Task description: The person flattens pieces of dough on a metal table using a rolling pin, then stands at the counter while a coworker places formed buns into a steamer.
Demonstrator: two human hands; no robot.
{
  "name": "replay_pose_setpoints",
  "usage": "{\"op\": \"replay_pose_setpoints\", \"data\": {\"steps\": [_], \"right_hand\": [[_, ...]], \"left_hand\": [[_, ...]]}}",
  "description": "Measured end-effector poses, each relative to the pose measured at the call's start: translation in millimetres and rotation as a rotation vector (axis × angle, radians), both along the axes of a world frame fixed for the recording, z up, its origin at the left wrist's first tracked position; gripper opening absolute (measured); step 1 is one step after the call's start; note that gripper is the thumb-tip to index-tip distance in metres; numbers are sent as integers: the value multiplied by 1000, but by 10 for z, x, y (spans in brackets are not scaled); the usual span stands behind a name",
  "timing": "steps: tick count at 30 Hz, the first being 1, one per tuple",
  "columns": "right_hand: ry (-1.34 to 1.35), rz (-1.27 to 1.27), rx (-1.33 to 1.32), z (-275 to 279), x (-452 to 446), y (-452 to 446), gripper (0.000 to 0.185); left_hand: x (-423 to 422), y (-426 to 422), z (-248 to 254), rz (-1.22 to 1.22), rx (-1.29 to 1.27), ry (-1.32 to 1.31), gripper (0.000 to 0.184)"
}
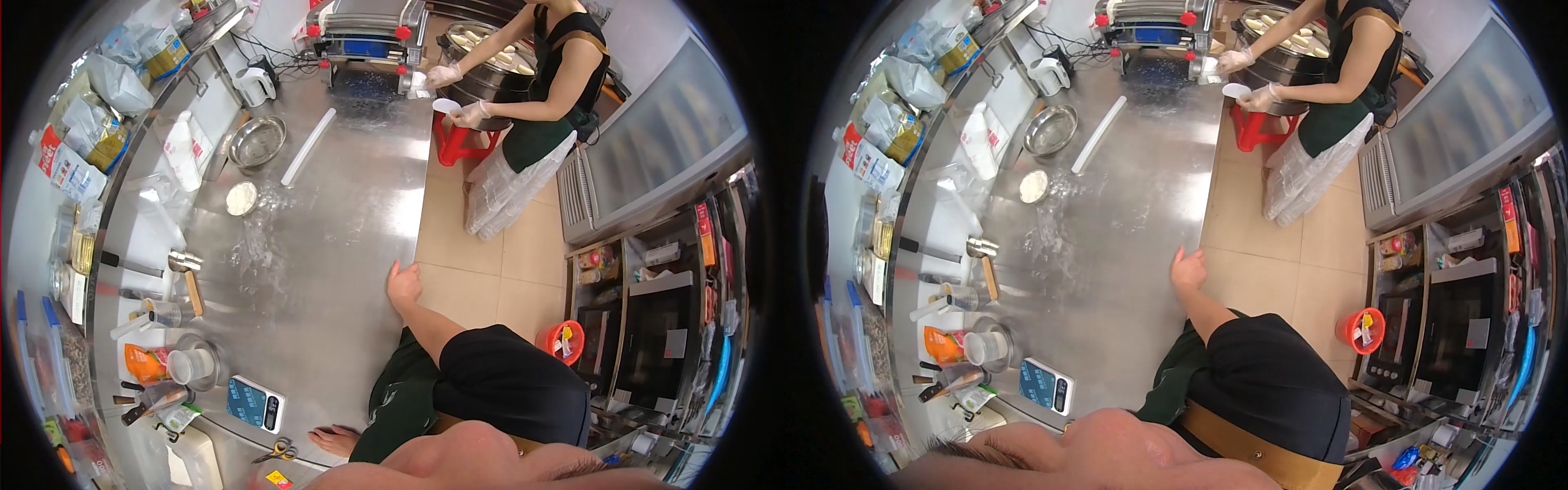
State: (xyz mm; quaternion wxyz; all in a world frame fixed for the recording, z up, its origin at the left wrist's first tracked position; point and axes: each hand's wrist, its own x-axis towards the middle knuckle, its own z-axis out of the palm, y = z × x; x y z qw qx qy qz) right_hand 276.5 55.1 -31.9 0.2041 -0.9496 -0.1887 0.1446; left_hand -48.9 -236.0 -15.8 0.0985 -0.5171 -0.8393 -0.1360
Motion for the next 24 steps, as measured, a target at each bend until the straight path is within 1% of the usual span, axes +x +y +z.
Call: {"op": "replay_pose_setpoints", "data": {"steps": [24], "right_hand": [[27, -4, 23, 53, -4, -7, 51]], "left_hand": [[-5, -8, -20, 15, -21, -1, 49]]}}
